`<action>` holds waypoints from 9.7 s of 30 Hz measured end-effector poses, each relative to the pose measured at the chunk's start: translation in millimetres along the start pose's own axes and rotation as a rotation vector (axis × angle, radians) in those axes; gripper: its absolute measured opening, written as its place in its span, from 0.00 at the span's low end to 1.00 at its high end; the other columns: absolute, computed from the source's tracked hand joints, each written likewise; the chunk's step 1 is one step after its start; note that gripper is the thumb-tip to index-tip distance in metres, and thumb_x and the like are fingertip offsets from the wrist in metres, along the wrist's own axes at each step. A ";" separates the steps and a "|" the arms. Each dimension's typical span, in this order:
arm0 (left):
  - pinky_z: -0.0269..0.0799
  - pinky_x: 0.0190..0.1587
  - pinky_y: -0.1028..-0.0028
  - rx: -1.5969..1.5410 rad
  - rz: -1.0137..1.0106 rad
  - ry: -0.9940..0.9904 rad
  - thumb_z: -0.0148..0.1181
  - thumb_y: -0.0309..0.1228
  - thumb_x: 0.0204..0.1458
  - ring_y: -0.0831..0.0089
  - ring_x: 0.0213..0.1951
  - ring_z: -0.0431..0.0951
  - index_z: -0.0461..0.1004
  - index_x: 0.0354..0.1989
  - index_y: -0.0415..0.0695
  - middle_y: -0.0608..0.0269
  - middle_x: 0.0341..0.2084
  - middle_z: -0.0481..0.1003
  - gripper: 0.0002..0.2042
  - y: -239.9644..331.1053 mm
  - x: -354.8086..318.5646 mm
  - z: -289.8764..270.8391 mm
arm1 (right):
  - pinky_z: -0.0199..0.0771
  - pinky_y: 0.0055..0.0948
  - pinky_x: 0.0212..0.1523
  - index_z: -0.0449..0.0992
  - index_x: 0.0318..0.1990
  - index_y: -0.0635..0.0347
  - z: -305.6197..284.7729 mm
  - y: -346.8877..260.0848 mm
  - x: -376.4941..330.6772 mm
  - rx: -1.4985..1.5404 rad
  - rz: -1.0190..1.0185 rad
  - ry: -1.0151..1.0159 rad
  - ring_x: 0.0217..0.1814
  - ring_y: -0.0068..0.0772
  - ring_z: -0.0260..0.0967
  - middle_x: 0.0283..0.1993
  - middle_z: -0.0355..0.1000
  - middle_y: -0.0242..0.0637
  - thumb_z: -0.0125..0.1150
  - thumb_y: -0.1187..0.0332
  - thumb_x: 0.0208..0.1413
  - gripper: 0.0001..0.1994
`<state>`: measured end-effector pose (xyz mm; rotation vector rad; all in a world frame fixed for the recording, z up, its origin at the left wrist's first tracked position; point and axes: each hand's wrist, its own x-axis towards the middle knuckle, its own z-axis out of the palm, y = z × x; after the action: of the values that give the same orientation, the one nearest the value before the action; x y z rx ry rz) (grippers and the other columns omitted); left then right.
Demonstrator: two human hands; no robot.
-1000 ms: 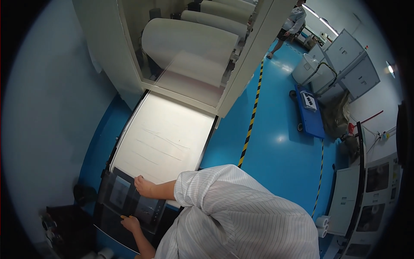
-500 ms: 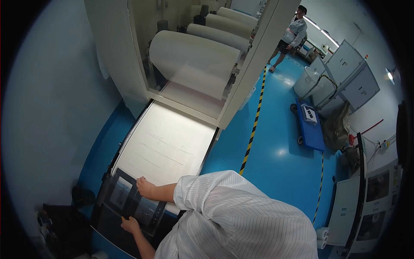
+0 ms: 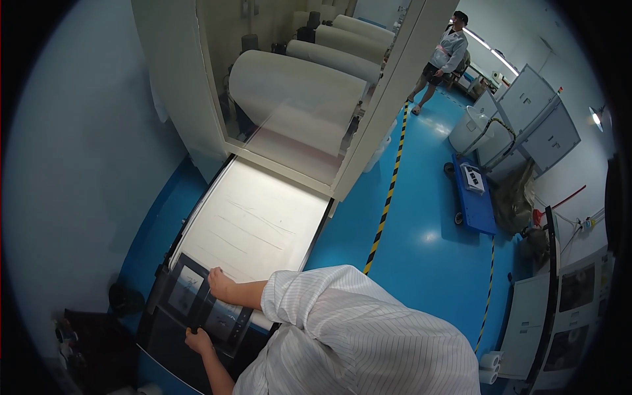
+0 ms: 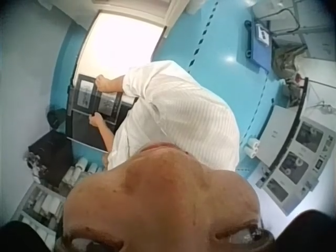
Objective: Inspecting and arranging small plastic parts on a backlit inspection table.
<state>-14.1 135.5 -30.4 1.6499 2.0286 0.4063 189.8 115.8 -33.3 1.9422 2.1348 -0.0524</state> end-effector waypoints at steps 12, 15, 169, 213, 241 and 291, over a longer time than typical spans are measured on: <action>0.67 0.51 0.66 -0.144 -0.057 -0.069 0.54 0.21 0.48 0.53 0.48 0.74 0.66 0.53 0.30 0.41 0.47 0.70 0.21 -4.3 12.7 20.5 | 0.64 0.56 0.44 0.75 0.47 0.69 4.5 -15.5 13.1 -0.292 0.157 -0.006 0.50 0.63 0.65 0.52 0.66 0.65 0.44 0.62 0.55 0.21; 0.67 0.52 0.66 -0.157 -0.089 -0.091 0.54 0.22 0.48 0.52 0.49 0.73 0.66 0.53 0.31 0.42 0.49 0.69 0.21 -1.1 9.7 19.9 | 0.66 0.56 0.43 0.74 0.47 0.73 8.1 -16.1 12.4 -0.353 0.199 0.013 0.48 0.63 0.66 0.51 0.66 0.67 0.44 0.63 0.55 0.22; 0.63 0.53 0.60 -0.150 -2.180 0.815 0.72 0.47 0.34 0.50 0.54 0.65 0.62 0.54 0.32 0.42 0.52 0.65 0.41 -306.0 -767.9 289.9 | 0.68 0.35 0.50 0.66 0.55 0.61 185.1 -300.8 -415.2 -0.072 -1.449 -0.912 0.49 0.42 0.69 0.48 0.69 0.46 0.54 0.73 0.54 0.19; 0.75 0.37 0.71 -1.629 -1.263 1.469 0.52 0.19 0.47 0.69 0.37 0.77 0.69 0.47 0.34 0.57 0.38 0.75 0.16 -227.1 -804.7 117.7 | 0.67 0.40 0.56 0.67 0.52 0.62 -5.1 -425.9 -360.0 1.602 -0.723 -1.347 0.52 0.36 0.68 0.52 0.69 0.38 0.46 0.70 0.62 0.13; 0.73 0.41 0.72 -0.983 -1.234 0.932 0.45 0.21 0.46 0.68 0.38 0.76 0.68 0.48 0.30 0.53 0.39 0.75 0.18 -185.1 -698.3 -161.3 | 0.44 0.66 0.62 0.46 0.67 0.63 42.7 -302.1 -499.1 0.528 -1.848 -0.752 0.71 0.69 0.29 0.71 0.22 0.58 0.72 0.63 0.38 0.49; 0.46 0.65 0.51 0.126 -0.308 0.136 0.67 0.34 0.39 0.55 0.61 0.54 0.72 0.44 0.36 0.54 0.54 0.61 0.23 -316.4 -532.0 71.3 | 0.73 0.30 0.36 0.75 0.35 0.66 178.5 -298.0 -303.7 0.731 -0.563 -0.429 0.33 0.37 0.75 0.32 0.76 0.43 0.66 0.69 0.43 0.13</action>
<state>-157.2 -457.9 -155.7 1.3777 2.4062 0.2920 -51.0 -247.5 -184.7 1.3181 2.4402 -1.3738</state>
